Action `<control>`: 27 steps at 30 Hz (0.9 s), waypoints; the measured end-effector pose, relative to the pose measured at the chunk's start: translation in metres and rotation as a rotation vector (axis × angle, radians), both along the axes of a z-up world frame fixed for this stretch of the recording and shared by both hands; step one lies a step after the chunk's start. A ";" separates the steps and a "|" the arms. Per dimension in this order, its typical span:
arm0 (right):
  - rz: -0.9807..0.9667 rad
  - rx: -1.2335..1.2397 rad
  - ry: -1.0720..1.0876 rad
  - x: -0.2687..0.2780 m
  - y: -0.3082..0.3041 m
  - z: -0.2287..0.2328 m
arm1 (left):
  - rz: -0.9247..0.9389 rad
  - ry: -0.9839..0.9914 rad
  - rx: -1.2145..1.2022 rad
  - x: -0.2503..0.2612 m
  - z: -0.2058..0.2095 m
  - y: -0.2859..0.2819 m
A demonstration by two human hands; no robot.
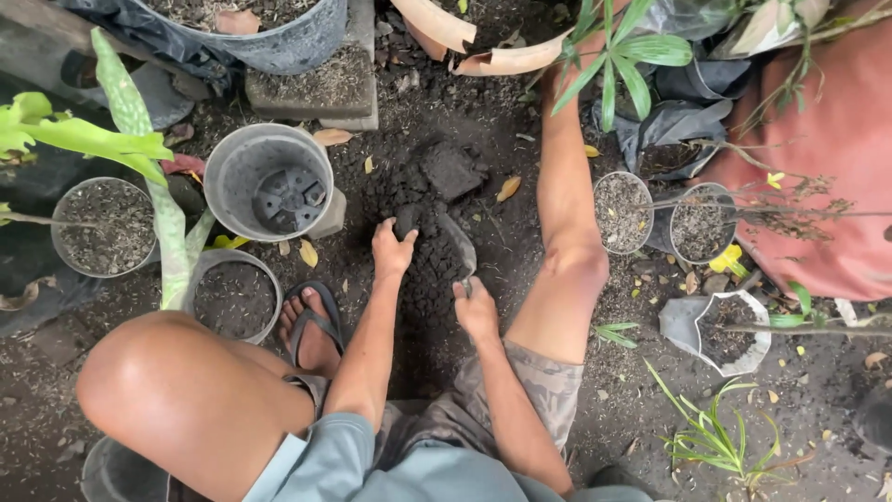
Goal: The person sits on the ground and uses a hand trowel to scoop soil into a white plastic pot containing a plant. They then use the trowel to break up and level the soil on the ground around the pot.
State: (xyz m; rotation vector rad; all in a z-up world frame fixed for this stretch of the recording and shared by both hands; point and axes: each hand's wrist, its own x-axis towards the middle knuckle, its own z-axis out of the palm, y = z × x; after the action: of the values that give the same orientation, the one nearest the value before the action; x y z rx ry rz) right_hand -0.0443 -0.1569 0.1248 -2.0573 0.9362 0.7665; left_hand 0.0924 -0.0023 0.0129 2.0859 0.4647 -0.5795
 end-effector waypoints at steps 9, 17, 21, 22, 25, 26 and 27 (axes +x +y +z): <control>-0.470 0.249 -0.390 0.000 0.018 0.047 | 0.065 0.121 -0.214 -0.037 0.019 0.030; -0.160 0.171 -0.462 0.020 0.041 0.120 | 0.325 0.043 -0.219 -0.063 0.001 0.044; -0.186 0.075 -0.867 0.055 0.053 0.176 | 0.548 -0.008 -0.453 -0.070 0.012 0.051; -0.169 0.059 -1.040 0.061 0.058 0.188 | 0.587 -0.028 -0.432 -0.070 0.013 0.052; -0.172 0.020 -1.173 0.056 0.083 0.158 | 0.670 -0.045 -0.396 -0.073 0.001 0.055; -0.189 -0.006 -1.134 0.050 0.092 0.136 | 0.716 -0.040 -0.386 -0.076 -0.007 0.052; -0.182 -0.009 -1.133 0.038 0.085 0.059 | 0.721 -0.038 -0.390 -0.077 -0.004 0.051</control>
State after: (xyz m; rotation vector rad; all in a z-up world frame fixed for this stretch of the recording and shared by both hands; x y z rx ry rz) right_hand -0.0062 -0.0723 0.1836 -1.9195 0.4274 -0.5065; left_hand 0.0151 0.0482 0.0092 1.4199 0.9399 -0.1770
